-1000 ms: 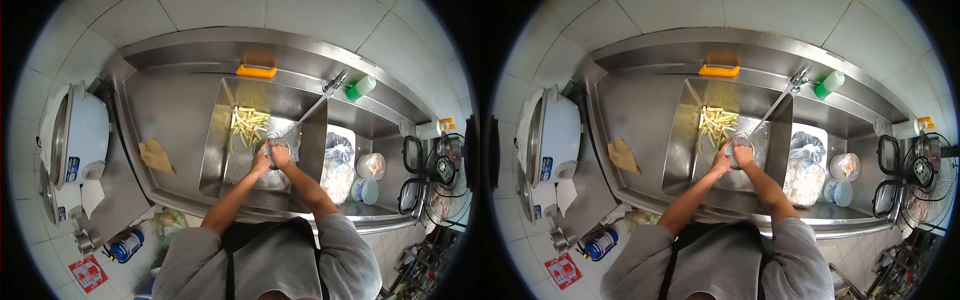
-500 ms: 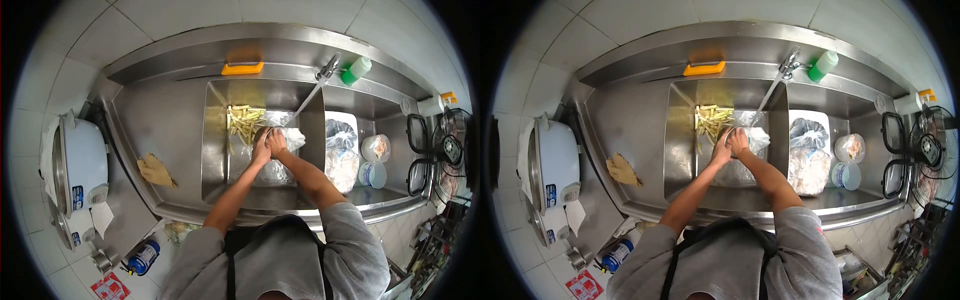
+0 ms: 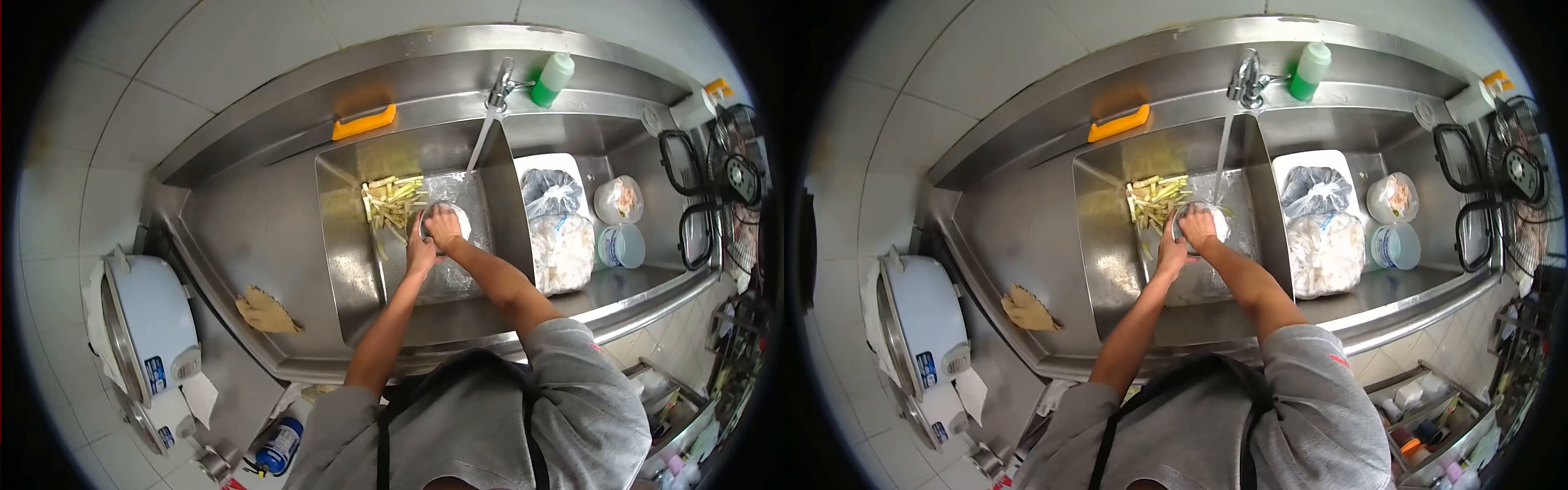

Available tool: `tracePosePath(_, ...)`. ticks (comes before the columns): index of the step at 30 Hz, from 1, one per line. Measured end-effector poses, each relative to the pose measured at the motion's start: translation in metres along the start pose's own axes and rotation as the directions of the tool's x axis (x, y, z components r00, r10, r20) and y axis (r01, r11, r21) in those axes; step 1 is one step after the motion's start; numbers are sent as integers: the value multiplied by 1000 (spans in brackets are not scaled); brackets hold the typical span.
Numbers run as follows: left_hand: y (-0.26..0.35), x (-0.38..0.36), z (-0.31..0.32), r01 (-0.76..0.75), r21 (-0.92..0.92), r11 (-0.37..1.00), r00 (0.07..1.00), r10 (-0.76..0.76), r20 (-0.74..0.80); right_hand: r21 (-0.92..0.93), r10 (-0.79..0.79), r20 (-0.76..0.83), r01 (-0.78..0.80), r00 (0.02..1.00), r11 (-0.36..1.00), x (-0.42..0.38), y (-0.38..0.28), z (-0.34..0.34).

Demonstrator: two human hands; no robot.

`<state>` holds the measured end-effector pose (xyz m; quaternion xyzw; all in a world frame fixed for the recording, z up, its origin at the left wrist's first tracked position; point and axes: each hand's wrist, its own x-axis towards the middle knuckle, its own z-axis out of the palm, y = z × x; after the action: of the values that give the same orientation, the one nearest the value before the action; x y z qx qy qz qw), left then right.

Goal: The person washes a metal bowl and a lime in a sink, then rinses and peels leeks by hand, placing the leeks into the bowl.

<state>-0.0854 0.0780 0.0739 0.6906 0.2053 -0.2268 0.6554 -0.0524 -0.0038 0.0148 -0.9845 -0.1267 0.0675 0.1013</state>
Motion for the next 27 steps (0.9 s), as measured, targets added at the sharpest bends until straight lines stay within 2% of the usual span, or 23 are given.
tracePosePath(1,4,2,1,-41,66,997,999,41,3,-246,-145,54,154,988,957,0,-1,-11)
tracePosePath(2,6,2,2,-80,142,987,996,84,-19,-181,-130,159,159,979,971,-3,1,-23)
tracePosePath(3,6,1,2,-88,150,985,996,90,-7,-181,-118,151,144,982,973,-4,2,-20)
tracePosePath(5,7,-1,-1,-112,313,943,993,92,77,201,12,505,-131,863,971,3,13,12)
tracePosePath(6,3,-1,0,-123,304,945,992,109,63,163,-357,421,317,834,934,11,22,43)
tracePosePath(7,7,-6,-3,-109,292,950,992,83,100,165,-335,417,292,845,942,5,24,40)
tracePosePath(8,11,-10,-6,-91,257,962,992,65,108,566,-107,418,-166,902,808,3,20,38)
tracePosePath(9,16,-11,-7,-76,218,973,993,53,109,791,92,507,-505,857,345,5,14,30)
tracePosePath(10,17,-11,-7,-79,226,971,993,55,109,797,260,597,-596,759,-92,2,-2,-8)
tracePosePath(11,20,-8,-7,-45,121,992,991,29,130,803,257,591,-588,765,-98,9,-10,-11)
tracePosePath(12,23,-5,-8,-7,16,1000,988,4,155,735,391,660,-444,642,-512,18,-15,-10)
tracePosePath(13,24,-3,-8,-8,25,1000,988,4,154,566,439,762,-160,477,-809,22,-17,-8)
tracePosePath(14,26,-1,-5,13,20,1000,982,-16,188,529,435,796,-136,421,-837,26,-11,-6)
tracePosePath(17,21,17,4,26,8,1000,973,-28,230,683,530,658,-128,535,-719,3,10,-34)
tracePosePath(19,27,25,16,52,-88,995,970,-30,242,743,522,351,109,777,-661,-32,23,-72)
tracePosePath(20,36,25,21,56,-65,996,969,-38,244,864,549,224,96,805,-494,-52,45,-85)
tracePosePath(21,38,31,23,39,-97,995,967,-13,255,896,624,202,115,755,-430,-71,63,-105)
tracePosePath(22,43,35,29,15,-89,996,968,8,251,966,715,183,12,675,-259,-100,78,-148)
tracePosePath(23,47,37,33,-5,-78,997,970,24,244,995,740,-11,78,672,-55,-122,114,-145)
tracePosePath(24,52,40,39,-5,-89,996,967,27,253,990,817,-117,2,565,140,-141,141,-161)
tracePosePath(25,55,44,44,-10,-96,995,965,34,259,932,782,-296,-12,548,362,-164,178,-164)
tracePosePath(26,55,49,48,-4,-85,996,971,24,240,765,721,-522,-124,455,632,-184,211,-166)
tracePosePath(27,57,54,52,1,-75,997,976,15,219,737,772,-483,-285,414,613,-205,235,-174)
